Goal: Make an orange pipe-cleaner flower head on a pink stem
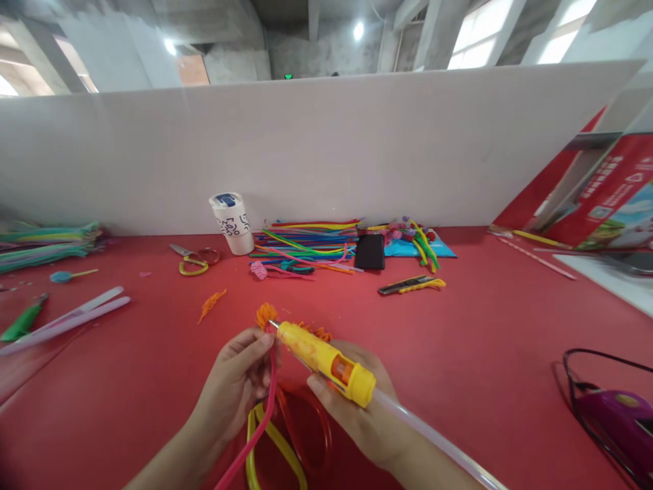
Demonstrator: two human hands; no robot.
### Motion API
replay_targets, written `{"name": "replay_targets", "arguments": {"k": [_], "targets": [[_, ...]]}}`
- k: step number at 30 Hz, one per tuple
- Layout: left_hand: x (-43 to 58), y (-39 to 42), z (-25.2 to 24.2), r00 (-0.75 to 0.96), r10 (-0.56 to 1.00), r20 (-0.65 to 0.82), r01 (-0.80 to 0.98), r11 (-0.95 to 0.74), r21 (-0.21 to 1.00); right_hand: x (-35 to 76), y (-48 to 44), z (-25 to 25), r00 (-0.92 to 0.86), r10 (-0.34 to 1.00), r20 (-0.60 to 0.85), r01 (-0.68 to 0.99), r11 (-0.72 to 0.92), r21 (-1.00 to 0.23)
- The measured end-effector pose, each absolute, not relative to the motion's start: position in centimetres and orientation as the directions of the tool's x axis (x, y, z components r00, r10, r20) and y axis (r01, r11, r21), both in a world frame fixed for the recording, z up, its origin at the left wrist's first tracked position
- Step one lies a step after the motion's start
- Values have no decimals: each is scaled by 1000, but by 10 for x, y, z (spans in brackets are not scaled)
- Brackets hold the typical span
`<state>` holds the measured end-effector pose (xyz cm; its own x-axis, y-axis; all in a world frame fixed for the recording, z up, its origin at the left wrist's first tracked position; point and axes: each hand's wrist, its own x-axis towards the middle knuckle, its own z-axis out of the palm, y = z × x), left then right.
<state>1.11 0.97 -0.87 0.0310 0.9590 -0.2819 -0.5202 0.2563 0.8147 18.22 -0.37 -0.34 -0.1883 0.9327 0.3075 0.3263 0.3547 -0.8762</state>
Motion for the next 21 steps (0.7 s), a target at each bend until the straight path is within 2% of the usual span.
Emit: {"name": "replay_targets", "arguments": {"k": [21], "targets": [[12, 8, -9, 14, 957, -291, -518, 256, 816, 181, -2, -7, -168, 932, 321, 317, 359, -878]]}}
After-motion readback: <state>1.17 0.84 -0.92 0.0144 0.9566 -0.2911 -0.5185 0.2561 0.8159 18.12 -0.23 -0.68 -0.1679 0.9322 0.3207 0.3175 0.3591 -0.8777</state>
